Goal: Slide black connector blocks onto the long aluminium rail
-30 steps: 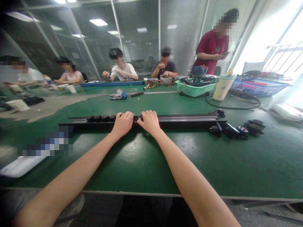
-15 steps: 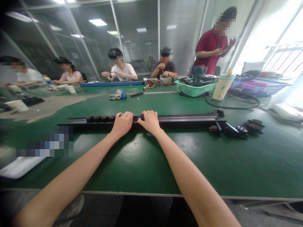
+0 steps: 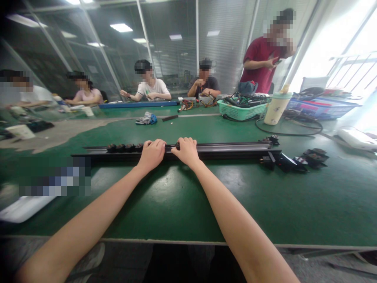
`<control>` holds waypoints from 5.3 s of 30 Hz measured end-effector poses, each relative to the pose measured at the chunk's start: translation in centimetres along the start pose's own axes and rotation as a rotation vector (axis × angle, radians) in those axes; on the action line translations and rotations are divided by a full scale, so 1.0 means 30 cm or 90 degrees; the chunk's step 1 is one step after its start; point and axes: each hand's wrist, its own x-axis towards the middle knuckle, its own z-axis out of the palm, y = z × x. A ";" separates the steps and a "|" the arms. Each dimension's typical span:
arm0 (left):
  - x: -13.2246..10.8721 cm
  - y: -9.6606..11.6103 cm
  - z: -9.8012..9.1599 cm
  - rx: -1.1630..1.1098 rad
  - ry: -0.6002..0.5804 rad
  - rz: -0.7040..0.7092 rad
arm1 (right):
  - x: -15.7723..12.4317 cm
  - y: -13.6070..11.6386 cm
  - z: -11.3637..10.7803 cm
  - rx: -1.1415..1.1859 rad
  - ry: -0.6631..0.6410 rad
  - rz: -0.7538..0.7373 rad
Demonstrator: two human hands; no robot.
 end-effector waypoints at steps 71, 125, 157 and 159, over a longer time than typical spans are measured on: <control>0.000 0.001 -0.004 0.002 0.002 0.006 | 0.012 0.053 -0.025 0.026 -0.016 -0.023; 0.000 0.005 -0.011 -0.007 -0.008 -0.001 | 0.002 0.045 -0.030 -0.027 0.015 0.040; 0.004 -0.004 0.002 -0.016 0.002 -0.002 | 0.019 0.103 -0.053 -0.002 -0.041 0.012; 0.003 -0.004 0.003 -0.013 0.004 -0.003 | 0.019 0.105 -0.051 -0.002 -0.038 0.013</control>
